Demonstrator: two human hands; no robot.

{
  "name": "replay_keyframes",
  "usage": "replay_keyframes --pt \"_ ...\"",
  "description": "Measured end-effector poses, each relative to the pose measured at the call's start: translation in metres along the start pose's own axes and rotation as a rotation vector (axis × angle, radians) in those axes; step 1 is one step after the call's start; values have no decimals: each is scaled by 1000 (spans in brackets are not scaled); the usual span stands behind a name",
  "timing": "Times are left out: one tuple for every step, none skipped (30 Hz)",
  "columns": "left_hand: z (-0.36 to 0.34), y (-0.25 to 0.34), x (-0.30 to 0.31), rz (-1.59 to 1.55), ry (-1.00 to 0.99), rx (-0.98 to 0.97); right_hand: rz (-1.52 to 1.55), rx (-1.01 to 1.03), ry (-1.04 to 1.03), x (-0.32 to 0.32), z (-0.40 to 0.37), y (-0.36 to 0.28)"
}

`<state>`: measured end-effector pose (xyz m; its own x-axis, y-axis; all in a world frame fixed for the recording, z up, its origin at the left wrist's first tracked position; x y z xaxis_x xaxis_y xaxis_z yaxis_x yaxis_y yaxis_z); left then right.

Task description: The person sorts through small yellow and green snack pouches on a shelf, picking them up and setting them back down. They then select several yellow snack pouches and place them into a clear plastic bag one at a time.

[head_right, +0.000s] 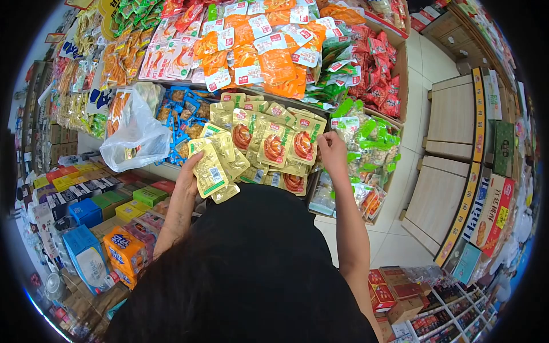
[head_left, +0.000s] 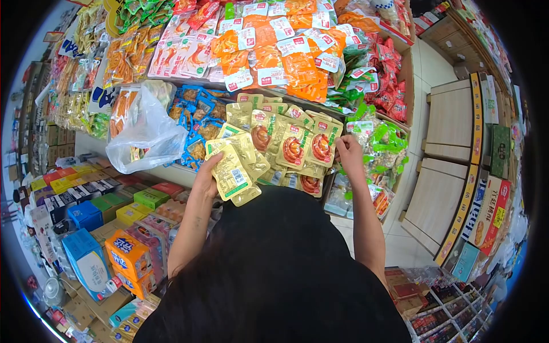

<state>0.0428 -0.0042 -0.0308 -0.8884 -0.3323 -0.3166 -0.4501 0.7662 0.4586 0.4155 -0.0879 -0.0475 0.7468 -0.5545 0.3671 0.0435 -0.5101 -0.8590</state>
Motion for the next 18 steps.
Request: replay_keyframes --pt "0 0 0 5 4 -6 -2 -22 -19 0 -1 1" --pt "0 0 -2 6 4 -5 -2 -23 -18 1 -1 3" --pt "0 0 -4 2 2 1 -100 133 76 6 -1 -2" --pt "0 0 -4 -3 1 7 -199 291 168 10 -5 -11" --pt "0 0 -4 -3 2 7 -199 290 168 11 -7 -14" --pt "0 0 -4 1 1 5 -214 343 191 14 -10 -20" --pt "0 0 -5 5 0 3 -229 396 215 16 -14 -29" --pt "0 0 -5 5 0 4 -229 395 215 16 -18 -33" --pt "0 0 -6 11 3 4 -241 382 160 12 -21 -36" --pt "0 0 -7 19 5 5 -253 368 106 9 -25 -39" --pt "0 0 -8 22 4 7 -253 365 110 6 -30 -45" --pt "0 -1 -9 15 -2 8 -236 372 58 -2 -36 -52" --pt "0 -1 -9 7 -6 7 -220 378 6 -10 -41 -57" --pt "0 -1 -9 8 -6 7 -218 378 6 -16 -42 -57" --pt "0 -1 -9 8 -2 10 -254 439 20 -22 -43 -58" --pt "0 -1 -9 8 2 13 -289 500 34 -27 -44 -60" --pt "1 -1 -8 8 3 13 -289 500 34 -30 -43 -62" --pt "1 -1 -8 7 -3 7 -367 489 0 -36 -41 -63"
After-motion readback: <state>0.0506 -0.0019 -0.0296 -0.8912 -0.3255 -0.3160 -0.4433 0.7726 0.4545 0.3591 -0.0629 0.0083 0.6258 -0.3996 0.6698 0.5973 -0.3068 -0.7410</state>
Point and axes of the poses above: each hand's wrist, its own z-axis towards the middle knuckle, its own x-axis out of the back of the hand, y = z × x, the point moved 5 cm from there along z, towards the middle knuckle, and after that the axes turned 12 degrees about y, right-handed, at the moved point
